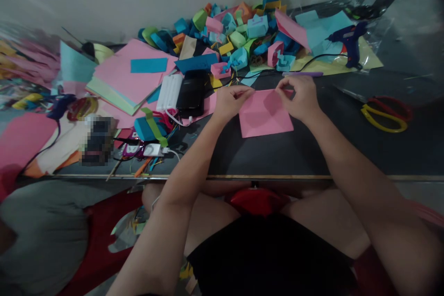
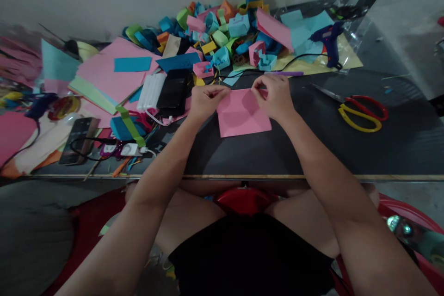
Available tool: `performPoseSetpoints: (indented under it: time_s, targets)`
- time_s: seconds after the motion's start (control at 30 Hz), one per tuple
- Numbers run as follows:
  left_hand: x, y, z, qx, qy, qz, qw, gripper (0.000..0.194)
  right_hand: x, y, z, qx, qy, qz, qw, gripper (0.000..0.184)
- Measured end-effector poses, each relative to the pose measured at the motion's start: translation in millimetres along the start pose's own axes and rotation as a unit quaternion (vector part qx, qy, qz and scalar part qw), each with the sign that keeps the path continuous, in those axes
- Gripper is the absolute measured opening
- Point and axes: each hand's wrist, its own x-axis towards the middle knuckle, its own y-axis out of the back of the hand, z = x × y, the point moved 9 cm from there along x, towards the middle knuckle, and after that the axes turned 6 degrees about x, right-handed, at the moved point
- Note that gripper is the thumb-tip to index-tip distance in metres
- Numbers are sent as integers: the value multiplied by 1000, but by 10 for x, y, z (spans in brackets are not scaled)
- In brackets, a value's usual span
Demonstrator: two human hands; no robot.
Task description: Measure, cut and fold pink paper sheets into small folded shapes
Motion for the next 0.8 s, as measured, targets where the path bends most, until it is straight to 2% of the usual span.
performPoseSetpoints:
  time_s: [0.1, 0.3, 0.37, 0.5, 0.67, 0.73, 0.8]
  targets:
    - [-9, -70, 30, 47, -12, -32, 998, 5, 6, -83, -5, -28, 5, -42, 999, 13]
    - [-27, -174, 30, 38, -11, -44, 998, 3, -6, -242, -7, 32, -16, -122, 992, 12]
    - [-17, -180, -22, 15, -2, -38, 999, 6, -4, -226, 8, 41, -24, -104, 993, 10]
    - [28, -135, -276, -54, 60, -8, 997, 31, 6, -161, 79, 65, -50, -43, 996, 10]
    - [83, -76, -443, -97, 95, 0, 991, 25, 11, -119, 214, 113, -100, -15, 988, 19]
    - [108, -17, -426, -105, 89, 9, 990, 28, 5, -160, 257, 148, -117, -54, 981, 28]
    - [131, 42, -400, -109, 82, 15, 991, 30, -23, -236, 303, 183, -141, -121, 965, 36]
